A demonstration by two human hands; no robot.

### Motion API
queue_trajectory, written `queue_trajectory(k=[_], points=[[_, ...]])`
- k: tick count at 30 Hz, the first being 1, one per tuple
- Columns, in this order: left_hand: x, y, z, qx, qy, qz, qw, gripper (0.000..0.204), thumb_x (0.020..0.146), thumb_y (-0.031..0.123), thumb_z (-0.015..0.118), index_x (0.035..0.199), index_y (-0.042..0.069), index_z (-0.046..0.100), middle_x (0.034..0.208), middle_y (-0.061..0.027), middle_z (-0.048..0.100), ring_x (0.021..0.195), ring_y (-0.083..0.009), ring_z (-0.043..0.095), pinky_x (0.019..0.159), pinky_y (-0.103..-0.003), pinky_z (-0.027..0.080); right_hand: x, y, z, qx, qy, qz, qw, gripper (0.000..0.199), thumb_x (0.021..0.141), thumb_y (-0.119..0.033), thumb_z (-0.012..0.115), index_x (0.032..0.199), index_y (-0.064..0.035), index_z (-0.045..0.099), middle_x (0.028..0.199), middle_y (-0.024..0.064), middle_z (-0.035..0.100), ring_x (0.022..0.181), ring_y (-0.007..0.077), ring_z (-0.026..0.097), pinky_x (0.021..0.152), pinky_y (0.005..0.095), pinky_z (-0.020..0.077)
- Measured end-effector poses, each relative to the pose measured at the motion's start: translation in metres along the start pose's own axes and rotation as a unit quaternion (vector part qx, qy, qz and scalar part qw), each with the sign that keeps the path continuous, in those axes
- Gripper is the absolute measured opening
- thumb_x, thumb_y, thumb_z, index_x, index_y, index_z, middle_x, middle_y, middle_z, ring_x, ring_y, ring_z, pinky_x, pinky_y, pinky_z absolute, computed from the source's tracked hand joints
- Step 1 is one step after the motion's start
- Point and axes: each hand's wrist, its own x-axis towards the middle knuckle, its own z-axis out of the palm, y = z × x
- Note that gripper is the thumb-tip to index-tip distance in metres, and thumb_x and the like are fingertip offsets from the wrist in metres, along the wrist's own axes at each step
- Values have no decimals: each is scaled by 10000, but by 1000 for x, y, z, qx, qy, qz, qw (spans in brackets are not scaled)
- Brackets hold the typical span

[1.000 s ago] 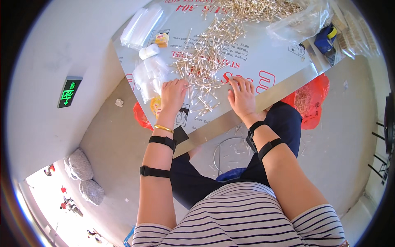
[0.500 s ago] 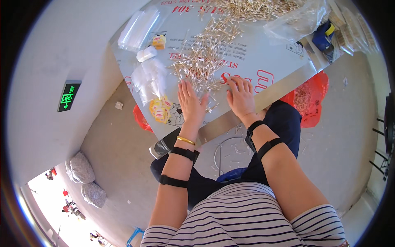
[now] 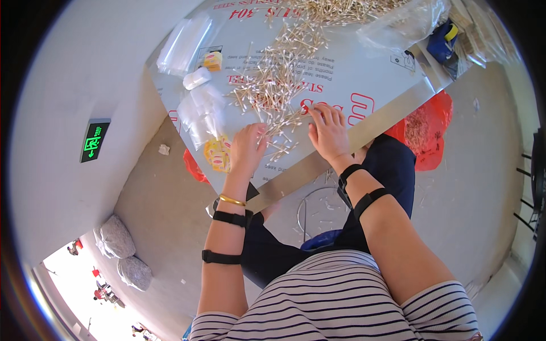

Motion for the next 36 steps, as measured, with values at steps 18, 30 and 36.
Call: queue_trajectory(k=[18, 30, 36], points=[[-47, 27, 62, 186, -6, 73, 980, 914, 968, 435, 656, 1635, -4, 211, 1715, -202, 193, 1590, -369, 196, 1288, -516, 191, -2, 5, -7, 28, -39, -22, 999, 527, 918, -162, 652, 1433, -121, 551, 1451, 62, 537, 1395, 282, 471, 1189, 493, 339], [-57, 27, 66, 201, 30, 40, 978, 906, 978, 476, 626, 1638, 5, 222, 1720, -199, 178, 1595, -391, 155, 1292, -533, 154, 4, -13, -9, -50, -124, -123, 983, 654, 1006, -348, 607, 1594, -147, 404, 1684, 65, 327, 1569, 294, 264, 1268, 510, 246], [-65, 28, 61, 198, 31, 37, 979, 925, 955, 475, 660, 1632, 6, 239, 1704, -210, 212, 1588, -391, 176, 1288, -537, 172, 13, -10, -7, -37, -163, -122, 978, 695, 983, -332, 651, 1602, -157, 386, 1677, 64, 336, 1563, 302, 275, 1275, 513, 240]])
